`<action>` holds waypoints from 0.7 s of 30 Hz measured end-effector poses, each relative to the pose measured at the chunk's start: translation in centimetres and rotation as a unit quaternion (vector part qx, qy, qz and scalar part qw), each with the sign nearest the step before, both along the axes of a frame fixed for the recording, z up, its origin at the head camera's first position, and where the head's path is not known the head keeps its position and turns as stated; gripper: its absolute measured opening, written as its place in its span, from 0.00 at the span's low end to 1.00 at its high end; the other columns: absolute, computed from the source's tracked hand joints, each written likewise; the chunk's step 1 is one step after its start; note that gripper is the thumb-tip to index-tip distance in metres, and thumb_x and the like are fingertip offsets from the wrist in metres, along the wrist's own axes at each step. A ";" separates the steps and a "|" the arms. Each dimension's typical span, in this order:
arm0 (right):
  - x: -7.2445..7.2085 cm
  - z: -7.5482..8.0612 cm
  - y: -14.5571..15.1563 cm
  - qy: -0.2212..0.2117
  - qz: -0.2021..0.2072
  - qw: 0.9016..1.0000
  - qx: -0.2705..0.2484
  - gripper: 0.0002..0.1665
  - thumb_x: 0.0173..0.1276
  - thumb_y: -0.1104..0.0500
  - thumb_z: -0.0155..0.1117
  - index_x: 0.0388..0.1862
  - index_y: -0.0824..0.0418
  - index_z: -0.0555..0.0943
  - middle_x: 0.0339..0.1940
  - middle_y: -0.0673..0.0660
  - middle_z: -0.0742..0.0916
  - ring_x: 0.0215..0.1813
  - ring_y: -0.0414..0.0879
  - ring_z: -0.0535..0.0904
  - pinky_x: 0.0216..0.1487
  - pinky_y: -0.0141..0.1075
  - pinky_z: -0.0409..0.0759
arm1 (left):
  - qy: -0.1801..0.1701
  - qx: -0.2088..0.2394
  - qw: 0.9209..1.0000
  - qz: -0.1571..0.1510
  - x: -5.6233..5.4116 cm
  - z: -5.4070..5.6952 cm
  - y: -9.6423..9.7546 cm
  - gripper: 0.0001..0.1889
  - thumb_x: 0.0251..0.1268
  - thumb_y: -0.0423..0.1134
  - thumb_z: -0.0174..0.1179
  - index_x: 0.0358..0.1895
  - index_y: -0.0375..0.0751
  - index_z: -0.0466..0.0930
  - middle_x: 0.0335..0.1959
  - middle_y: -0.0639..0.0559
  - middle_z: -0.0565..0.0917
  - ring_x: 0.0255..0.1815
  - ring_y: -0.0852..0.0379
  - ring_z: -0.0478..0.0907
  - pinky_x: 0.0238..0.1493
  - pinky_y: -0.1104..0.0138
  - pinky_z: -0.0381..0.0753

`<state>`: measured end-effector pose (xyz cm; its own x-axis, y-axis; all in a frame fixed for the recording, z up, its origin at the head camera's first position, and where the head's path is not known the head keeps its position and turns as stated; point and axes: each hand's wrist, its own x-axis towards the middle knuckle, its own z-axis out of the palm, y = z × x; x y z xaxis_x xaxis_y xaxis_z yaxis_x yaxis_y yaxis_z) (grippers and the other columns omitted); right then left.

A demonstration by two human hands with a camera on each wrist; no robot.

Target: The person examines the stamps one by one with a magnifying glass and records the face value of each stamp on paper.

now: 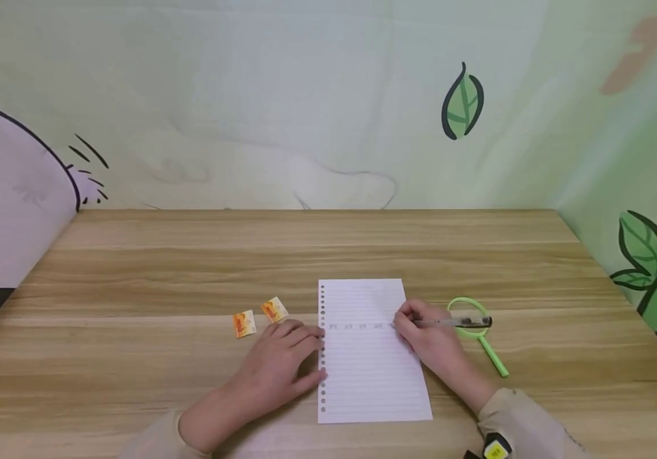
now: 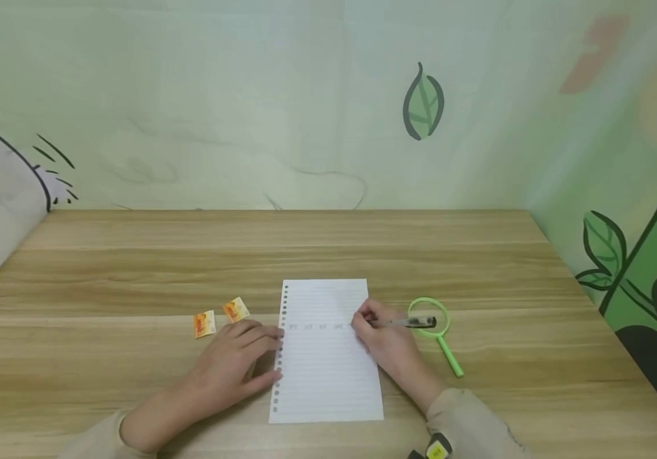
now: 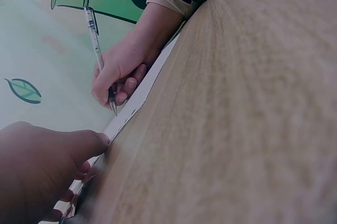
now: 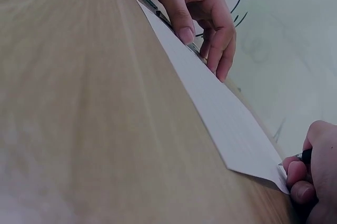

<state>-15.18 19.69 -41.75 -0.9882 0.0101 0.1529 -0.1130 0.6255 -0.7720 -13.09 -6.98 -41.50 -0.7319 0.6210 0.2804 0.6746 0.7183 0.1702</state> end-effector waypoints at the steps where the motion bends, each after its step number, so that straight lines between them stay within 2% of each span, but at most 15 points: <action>1: 0.0 0.0 0.0 0.000 -0.001 1.000 0.000 0.06 0.61 0.65 0.59 0.25 0.60 0.78 0.18 0.50 0.77 0.22 0.39 0.69 0.23 0.27 0.66 | 0.000 0.000 1.000 -0.001 0.0 0.0 0.0 0.24 0.55 0.56 0.65 0.51 0.47 0.81 0.55 0.57 0.81 0.58 0.53 0.73 0.61 0.55 0.72; 8: 0.1 0.2 0.0 0.001 0.008 1.000 0.005 0.07 0.60 0.65 0.59 0.23 0.58 0.78 0.17 0.49 0.77 0.23 0.39 0.70 0.24 0.27 0.66 | -0.005 0.000 1.000 0.004 0.0 0.1 -0.1 0.23 0.55 0.57 0.65 0.50 0.47 0.81 0.55 0.57 0.81 0.58 0.54 0.73 0.61 0.55 0.72; 14: 0.1 0.3 0.0 -0.021 -0.006 0.999 -0.034 0.07 0.61 0.67 0.55 0.24 0.61 0.77 0.14 0.52 0.77 0.16 0.38 0.69 0.18 0.29 0.68 | -0.006 0.000 1.000 -0.002 -0.1 0.1 -0.2 0.21 0.55 0.56 0.65 0.48 0.48 0.82 0.55 0.58 0.81 0.57 0.54 0.73 0.60 0.56 0.72; 21: 0.2 0.4 -0.1 -0.037 -0.005 0.998 -0.048 0.06 0.62 0.66 0.55 0.26 0.63 0.76 0.15 0.54 0.77 0.15 0.39 0.69 0.18 0.29 0.69 | -0.007 0.001 1.000 -0.001 -0.1 0.0 -0.1 0.21 0.55 0.57 0.65 0.47 0.48 0.82 0.55 0.57 0.81 0.57 0.53 0.74 0.60 0.55 0.73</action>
<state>-15.00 19.63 -41.38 -0.9965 0.0306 0.0773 -0.0478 0.5495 -0.8341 -13.17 -7.12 -41.45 -0.7344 0.6220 0.2715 0.6738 0.7163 0.1816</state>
